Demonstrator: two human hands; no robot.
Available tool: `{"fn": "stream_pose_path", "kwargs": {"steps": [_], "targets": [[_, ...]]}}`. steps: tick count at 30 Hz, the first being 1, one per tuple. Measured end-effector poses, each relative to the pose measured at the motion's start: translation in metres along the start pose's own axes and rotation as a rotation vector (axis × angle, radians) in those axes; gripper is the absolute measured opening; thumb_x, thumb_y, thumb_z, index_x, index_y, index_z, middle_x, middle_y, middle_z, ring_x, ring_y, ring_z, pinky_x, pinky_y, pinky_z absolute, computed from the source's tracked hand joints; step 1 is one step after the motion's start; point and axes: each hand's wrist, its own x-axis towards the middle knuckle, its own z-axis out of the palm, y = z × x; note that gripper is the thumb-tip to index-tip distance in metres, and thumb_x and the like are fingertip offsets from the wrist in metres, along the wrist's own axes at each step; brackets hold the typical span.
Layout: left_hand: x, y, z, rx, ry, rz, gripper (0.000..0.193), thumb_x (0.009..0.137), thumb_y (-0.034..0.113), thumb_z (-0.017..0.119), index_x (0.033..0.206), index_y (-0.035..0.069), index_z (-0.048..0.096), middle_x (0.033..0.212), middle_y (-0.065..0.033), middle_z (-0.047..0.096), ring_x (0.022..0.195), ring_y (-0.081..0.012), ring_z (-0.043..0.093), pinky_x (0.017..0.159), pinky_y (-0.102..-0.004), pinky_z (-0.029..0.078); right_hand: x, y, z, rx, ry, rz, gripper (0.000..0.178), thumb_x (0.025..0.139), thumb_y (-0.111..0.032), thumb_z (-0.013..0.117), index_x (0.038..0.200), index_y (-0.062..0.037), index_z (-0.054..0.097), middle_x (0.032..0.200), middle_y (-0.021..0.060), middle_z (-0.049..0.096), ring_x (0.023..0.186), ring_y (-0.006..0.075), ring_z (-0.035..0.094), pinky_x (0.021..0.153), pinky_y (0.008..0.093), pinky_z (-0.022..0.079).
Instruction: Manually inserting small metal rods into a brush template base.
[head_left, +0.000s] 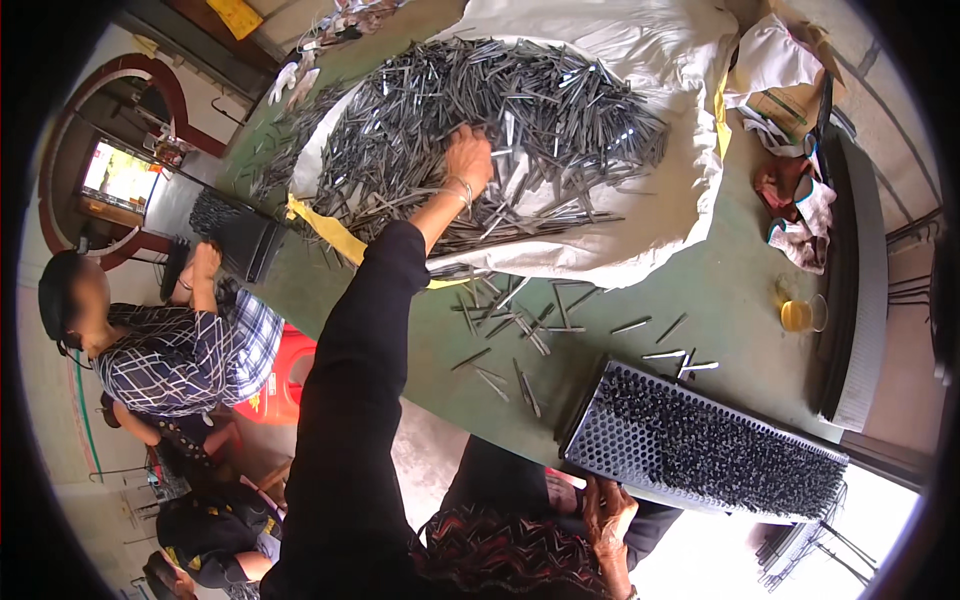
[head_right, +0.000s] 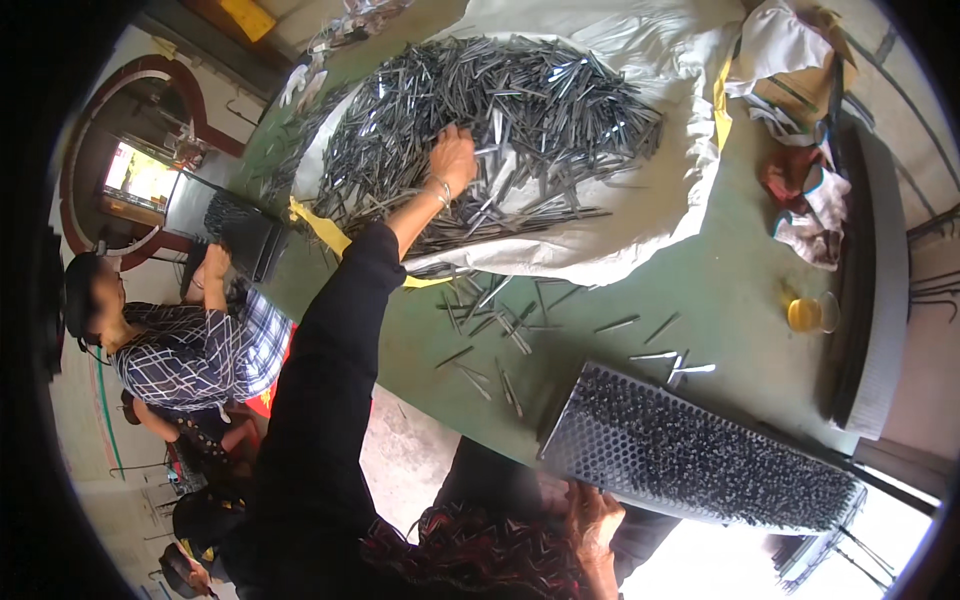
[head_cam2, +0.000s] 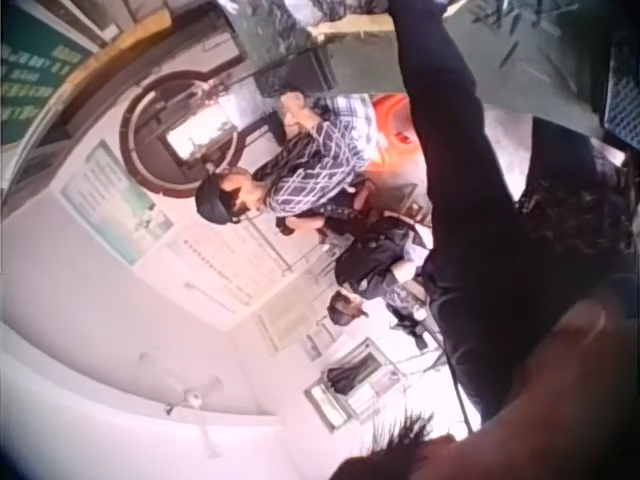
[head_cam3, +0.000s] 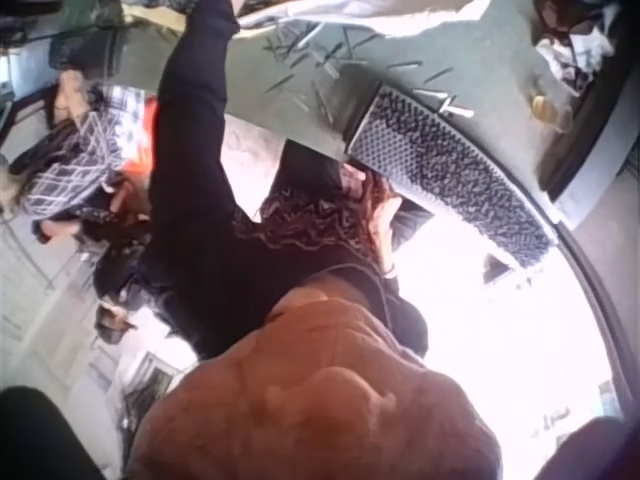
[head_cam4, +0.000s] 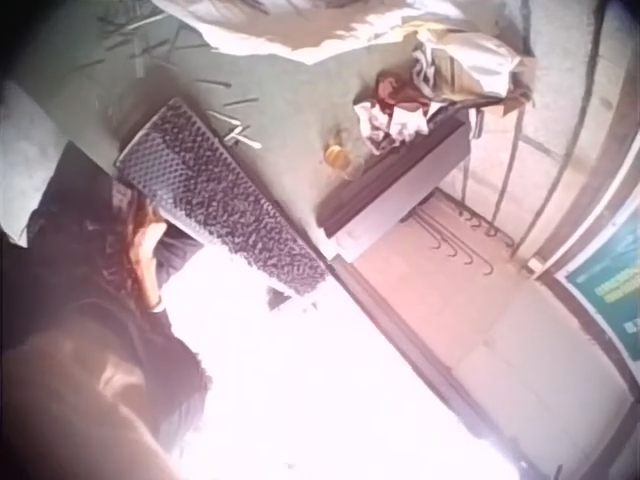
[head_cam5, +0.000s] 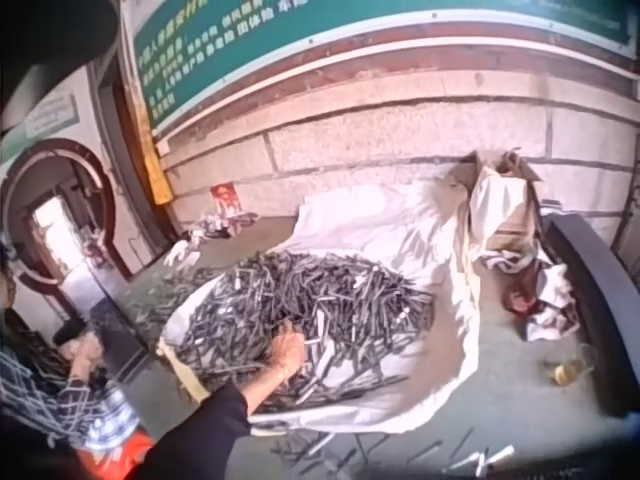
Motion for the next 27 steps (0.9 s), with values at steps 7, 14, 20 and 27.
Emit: {"fn": "stream_pose_path", "kwargs": {"steps": [7,14,20,27], "targets": [[-0.009,-0.018,-0.046,-0.637,-0.385,0.196,0.094,0.069,0.048,0.075,0.134,-0.008,0.037,0.139,-0.026,0.04,0.126,-0.0347,0.044,0.102,-0.0374,0.039,0.0,-0.002,-0.001,0.055,0.016,-0.033,0.005,0.083,-0.002,0.064,0.087,-0.0001,0.063,0.065,0.0152,0.062,0.054,0.0254,0.062,0.05,0.0343,0.047],[0.026,-0.02,-0.06,-0.248,-0.773,-0.219,0.122,0.063,0.092,0.038,0.125,-0.013,0.05,0.134,-0.0303,0.044,0.125,-0.0384,0.045,0.098,-0.0442,0.039,-0.01,0.016,0.008,0.059,0.004,0.03,0.006,0.083,-0.005,0.065,0.086,0.0,0.064,0.066,0.0142,0.063,0.054,0.0229,0.063,0.049,0.0319,0.048],[0.045,0.015,-0.013,-0.054,-0.402,-0.594,0.076,0.072,0.072,0.059,0.119,0.013,0.064,0.138,-0.0182,0.041,0.122,-0.0357,0.044,0.092,-0.0439,0.045,-0.007,0.016,0.006,-0.006,0.013,-0.015,0.006,0.081,-0.004,0.067,0.085,-0.0011,0.065,0.063,0.0145,0.061,0.051,0.0238,0.059,0.047,0.0326,0.045],[0.027,-0.025,-0.001,-0.226,-0.362,-0.388,0.049,0.075,0.037,0.068,0.108,0.001,0.065,0.135,-0.0234,0.042,0.111,-0.0432,0.053,0.09,-0.0439,0.047,0.002,0.003,0.007,-0.048,0.078,0.003,0.007,0.078,-0.01,0.066,0.071,-0.0106,0.064,0.057,0.0077,0.059,0.049,0.0273,0.057,0.048,0.038,0.045]]}}
